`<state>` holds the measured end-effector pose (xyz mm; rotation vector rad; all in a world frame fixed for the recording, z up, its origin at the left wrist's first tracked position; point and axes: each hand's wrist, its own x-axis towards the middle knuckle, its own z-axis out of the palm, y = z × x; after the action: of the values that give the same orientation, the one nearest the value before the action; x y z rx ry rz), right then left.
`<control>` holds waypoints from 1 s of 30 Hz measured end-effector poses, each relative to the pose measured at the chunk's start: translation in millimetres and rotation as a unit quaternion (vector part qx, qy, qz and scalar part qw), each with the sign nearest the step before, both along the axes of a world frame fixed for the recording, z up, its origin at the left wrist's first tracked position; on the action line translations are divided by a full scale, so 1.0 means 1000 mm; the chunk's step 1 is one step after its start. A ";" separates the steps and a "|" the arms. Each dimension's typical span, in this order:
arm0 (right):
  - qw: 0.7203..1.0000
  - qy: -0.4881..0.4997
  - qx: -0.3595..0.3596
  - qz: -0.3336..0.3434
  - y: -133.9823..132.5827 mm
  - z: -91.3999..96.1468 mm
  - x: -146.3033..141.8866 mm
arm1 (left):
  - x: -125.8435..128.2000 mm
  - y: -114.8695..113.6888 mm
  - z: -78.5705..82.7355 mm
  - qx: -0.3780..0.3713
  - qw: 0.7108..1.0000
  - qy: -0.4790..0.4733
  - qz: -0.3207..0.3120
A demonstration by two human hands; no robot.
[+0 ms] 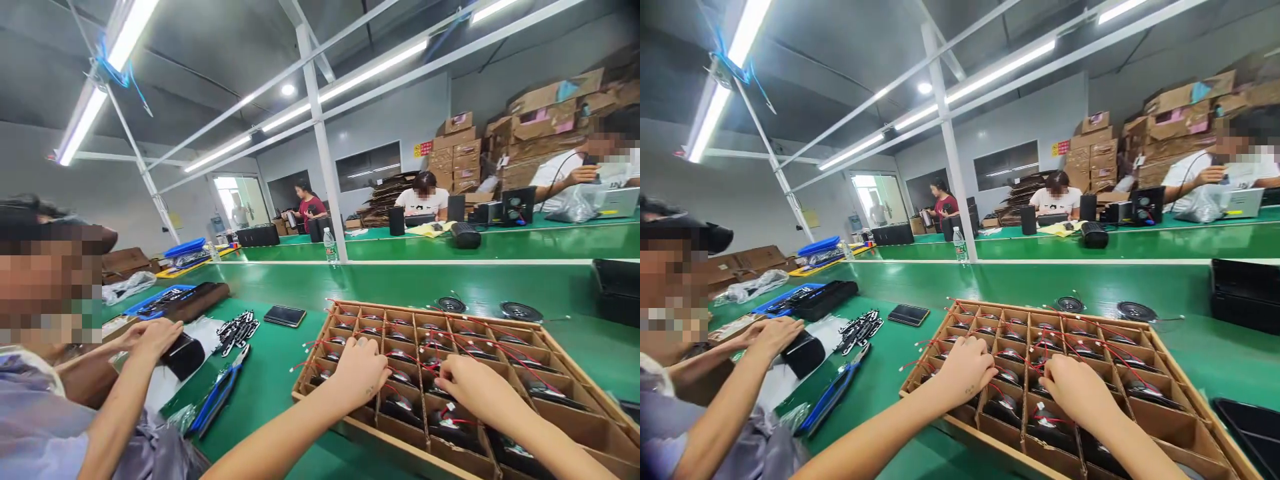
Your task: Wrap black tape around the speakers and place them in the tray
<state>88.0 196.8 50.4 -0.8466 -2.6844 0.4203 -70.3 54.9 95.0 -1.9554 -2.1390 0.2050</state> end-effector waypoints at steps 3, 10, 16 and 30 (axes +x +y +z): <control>1.000 0.009 -0.009 -0.006 -0.002 -0.003 0.001 | 0.003 0.002 -0.001 0.007 1.000 -0.002 0.015; 0.998 0.056 -0.023 0.009 -0.007 -0.006 0.004 | 0.016 0.011 0.001 0.001 0.996 -0.068 0.050; 0.994 0.108 -0.029 0.022 -0.008 -0.010 0.008 | 0.013 0.014 -0.009 0.003 0.984 -0.162 0.077; 0.974 0.222 -0.054 0.011 -0.017 -0.002 0.010 | 0.018 0.007 -0.024 0.082 0.954 -0.256 0.131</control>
<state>97.9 180.2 48.0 -0.6576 -2.2747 0.6790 -52.4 62.0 71.3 -1.7602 -2.6291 -0.4780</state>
